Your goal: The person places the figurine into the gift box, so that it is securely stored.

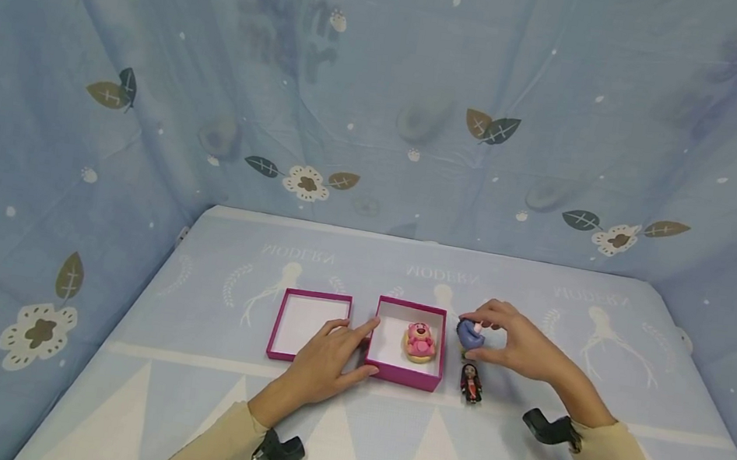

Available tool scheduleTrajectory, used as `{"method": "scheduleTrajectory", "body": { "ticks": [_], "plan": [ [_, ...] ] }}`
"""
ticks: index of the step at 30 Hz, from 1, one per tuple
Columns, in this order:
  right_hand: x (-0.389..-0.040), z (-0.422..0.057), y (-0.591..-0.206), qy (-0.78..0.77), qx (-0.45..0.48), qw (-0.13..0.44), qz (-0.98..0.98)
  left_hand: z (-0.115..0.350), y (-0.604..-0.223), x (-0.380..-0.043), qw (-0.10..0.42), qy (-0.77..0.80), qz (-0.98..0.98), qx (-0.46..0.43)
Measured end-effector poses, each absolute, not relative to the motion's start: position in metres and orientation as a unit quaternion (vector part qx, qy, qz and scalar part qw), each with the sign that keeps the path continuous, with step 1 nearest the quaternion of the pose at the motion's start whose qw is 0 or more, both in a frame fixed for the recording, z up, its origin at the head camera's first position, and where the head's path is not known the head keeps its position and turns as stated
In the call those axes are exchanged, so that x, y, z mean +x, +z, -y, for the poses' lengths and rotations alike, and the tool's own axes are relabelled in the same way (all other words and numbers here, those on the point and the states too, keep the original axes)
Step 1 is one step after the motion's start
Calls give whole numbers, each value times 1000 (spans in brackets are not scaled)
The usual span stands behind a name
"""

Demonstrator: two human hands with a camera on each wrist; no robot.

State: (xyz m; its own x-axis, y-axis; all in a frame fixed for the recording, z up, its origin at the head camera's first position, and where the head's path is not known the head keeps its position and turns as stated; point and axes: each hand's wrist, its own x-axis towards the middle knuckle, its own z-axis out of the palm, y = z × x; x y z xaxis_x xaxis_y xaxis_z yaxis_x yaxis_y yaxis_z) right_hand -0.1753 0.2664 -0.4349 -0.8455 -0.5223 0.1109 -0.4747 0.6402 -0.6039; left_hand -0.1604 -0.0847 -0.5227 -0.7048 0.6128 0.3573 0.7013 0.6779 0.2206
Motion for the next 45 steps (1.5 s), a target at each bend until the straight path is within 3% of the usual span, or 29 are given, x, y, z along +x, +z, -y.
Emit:
{"method": "scheduleTrajectory", "body": {
  "ticks": [45],
  "plan": [
    [-209,-223,-430,-345,-324,116,-873,86,-523,-161,126,-167,908,-362]
  ]
}}
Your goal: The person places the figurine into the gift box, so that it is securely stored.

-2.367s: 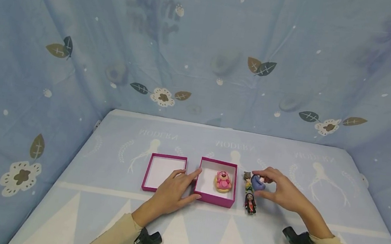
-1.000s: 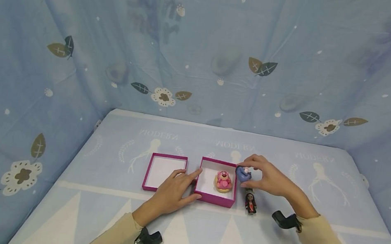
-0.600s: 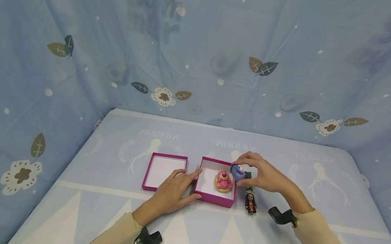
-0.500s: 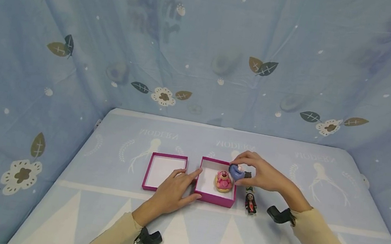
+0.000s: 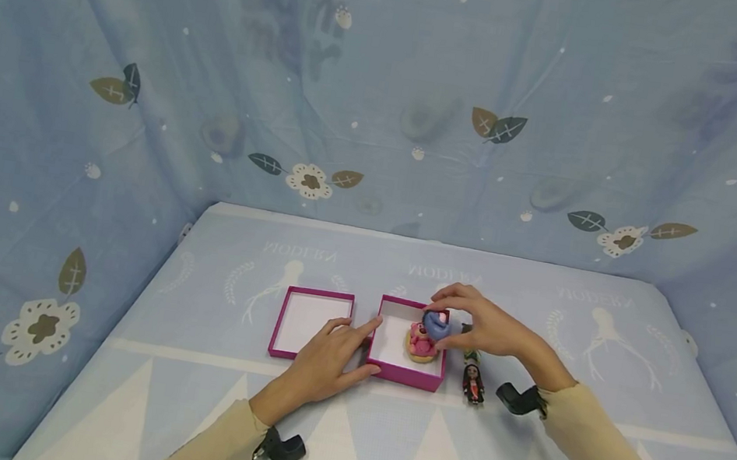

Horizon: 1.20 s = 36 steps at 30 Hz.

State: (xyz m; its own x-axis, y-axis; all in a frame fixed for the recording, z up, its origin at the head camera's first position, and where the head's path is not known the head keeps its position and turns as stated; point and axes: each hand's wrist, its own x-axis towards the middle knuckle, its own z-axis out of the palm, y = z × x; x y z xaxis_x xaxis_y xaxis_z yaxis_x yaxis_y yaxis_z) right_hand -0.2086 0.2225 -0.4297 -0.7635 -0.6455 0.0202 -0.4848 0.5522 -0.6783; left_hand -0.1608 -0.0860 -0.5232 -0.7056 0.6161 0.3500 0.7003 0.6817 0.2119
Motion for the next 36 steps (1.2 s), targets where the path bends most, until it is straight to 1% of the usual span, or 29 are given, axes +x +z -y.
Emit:
{"method": "scheduleTrajectory", "body": {
  "ticks": [9,36],
  "plan": [
    [-211,-214,-431,-333,-338,130,-871,87,-524,-161,130,-164,908,-363],
    [-213,-203,-438,-324,-359,172,-859,87,-521,-162,120,-164,909,-364]
  ]
}}
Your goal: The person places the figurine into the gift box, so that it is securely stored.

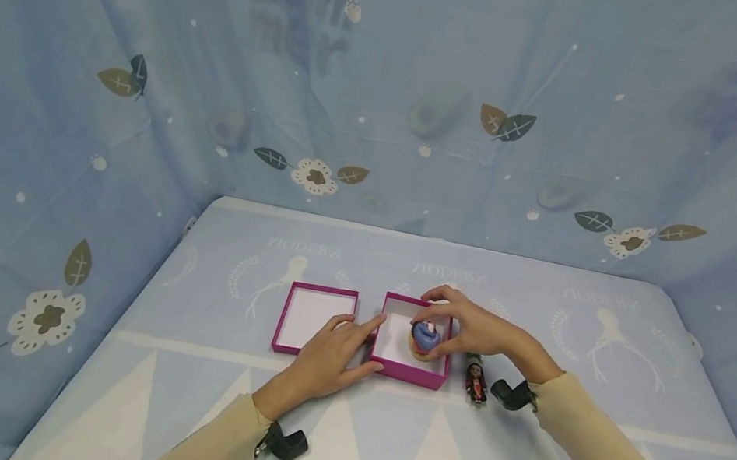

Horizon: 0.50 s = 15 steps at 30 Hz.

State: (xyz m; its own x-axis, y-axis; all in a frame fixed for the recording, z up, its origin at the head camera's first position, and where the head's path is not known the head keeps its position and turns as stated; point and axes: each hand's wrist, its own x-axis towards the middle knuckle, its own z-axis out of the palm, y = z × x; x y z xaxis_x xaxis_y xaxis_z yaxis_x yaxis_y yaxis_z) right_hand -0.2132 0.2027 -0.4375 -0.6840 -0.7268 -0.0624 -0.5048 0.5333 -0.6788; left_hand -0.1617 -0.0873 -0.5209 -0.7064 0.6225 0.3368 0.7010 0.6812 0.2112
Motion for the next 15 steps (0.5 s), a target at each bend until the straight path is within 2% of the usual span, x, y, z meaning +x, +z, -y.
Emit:
{"method": "scheduleTrajectory", "body": {
  "ticks": [15],
  "plan": [
    [-213,-205,-444,-306,-371,183,-858,87,-520,-161,126,-161,909,-364]
  ]
}}
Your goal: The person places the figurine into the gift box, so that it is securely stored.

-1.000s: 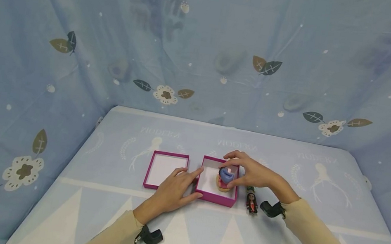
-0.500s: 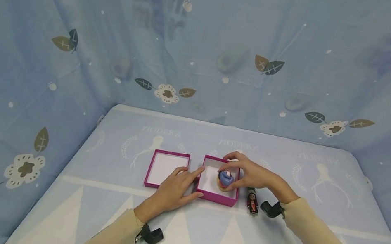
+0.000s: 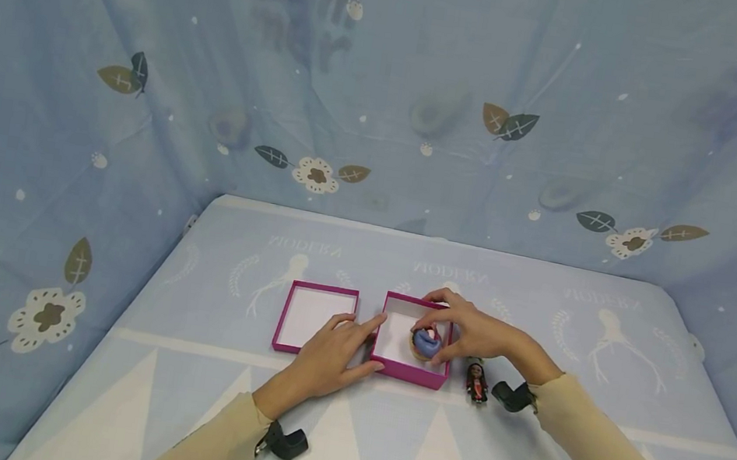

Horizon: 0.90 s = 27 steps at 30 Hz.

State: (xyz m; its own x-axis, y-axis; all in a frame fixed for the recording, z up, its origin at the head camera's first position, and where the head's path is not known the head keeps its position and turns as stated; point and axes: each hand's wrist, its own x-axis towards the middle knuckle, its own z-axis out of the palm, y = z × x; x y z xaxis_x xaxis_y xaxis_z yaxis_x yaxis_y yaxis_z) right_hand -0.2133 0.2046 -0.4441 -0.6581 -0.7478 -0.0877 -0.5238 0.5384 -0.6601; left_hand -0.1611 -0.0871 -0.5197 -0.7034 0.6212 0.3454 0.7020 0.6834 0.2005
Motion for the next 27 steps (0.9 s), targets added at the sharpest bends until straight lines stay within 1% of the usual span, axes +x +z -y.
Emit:
{"method": "scheduleTrajectory", "body": {
  "ticks": [7,19,27],
  "plan": [
    [-215,-204,-445,-298,-381,184,-856,88,-522,-162,137,-165,905,-368],
    [-216,-201,-450,-300,-381,190,-854,88,-521,-161,124,-163,908,-365],
    [-215,-197,-450,-297,-376,194,-856,88,-520,-161,125,-161,909,-365]
  ]
}}
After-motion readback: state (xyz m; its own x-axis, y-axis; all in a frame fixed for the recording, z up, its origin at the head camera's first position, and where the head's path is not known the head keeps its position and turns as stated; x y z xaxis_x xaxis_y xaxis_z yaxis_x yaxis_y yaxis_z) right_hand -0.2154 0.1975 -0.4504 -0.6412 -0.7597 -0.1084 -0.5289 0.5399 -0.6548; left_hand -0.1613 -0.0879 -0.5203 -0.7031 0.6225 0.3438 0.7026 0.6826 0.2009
